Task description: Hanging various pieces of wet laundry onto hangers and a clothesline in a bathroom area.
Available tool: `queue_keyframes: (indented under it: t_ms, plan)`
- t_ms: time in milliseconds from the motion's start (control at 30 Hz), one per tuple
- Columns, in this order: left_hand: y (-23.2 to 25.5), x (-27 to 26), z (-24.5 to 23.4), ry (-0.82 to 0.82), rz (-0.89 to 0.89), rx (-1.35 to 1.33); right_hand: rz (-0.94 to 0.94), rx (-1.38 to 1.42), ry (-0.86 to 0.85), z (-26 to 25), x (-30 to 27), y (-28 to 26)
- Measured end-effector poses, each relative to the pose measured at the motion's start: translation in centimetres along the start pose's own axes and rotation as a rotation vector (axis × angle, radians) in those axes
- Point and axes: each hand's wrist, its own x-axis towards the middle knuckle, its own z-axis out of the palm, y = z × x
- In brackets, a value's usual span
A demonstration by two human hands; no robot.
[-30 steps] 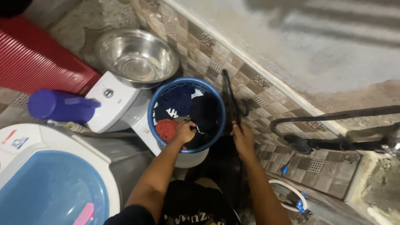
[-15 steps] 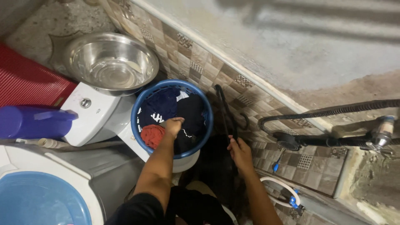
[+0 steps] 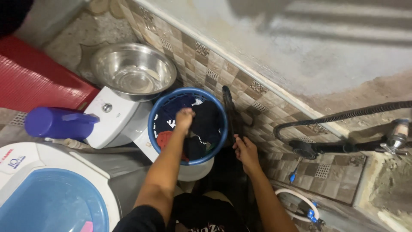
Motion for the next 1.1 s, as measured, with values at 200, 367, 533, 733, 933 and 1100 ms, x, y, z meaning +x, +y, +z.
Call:
queue_keyframes:
  t_ms: [200, 367, 533, 733, 933, 1100]
  plan:
    - [-5.3, -3.5, 0.2, -0.098, -0.036, 0.548, -0.003, -0.06, 0.003, 0.6, 0.4, -0.6]
    - [-4.4, -2.6, 1.2, -0.035, 0.077, 0.242, 0.015, -0.031, 0.042, -1.4, 0.2, 0.2]
    - [3.3, -1.3, 3.1, -0.144, -0.028, -0.212, 0.021, -0.039, 0.073, -1.6, -0.3, 0.3]
    - [16.7, -7.1, 5.3, -0.305, 0.084, -0.283, -0.028, -0.059, 0.042, 0.8, 1.1, 1.2]
    - [25.2, -15.1, 5.2, -0.485, 0.181, -0.261, -0.463, -0.192, -0.003, 6.7, 2.0, -1.1]
    - [29.4, -19.4, 4.2, -0.58, 0.237, -0.372, -0.759, -0.342, -0.064, 11.8, 2.2, -3.5]
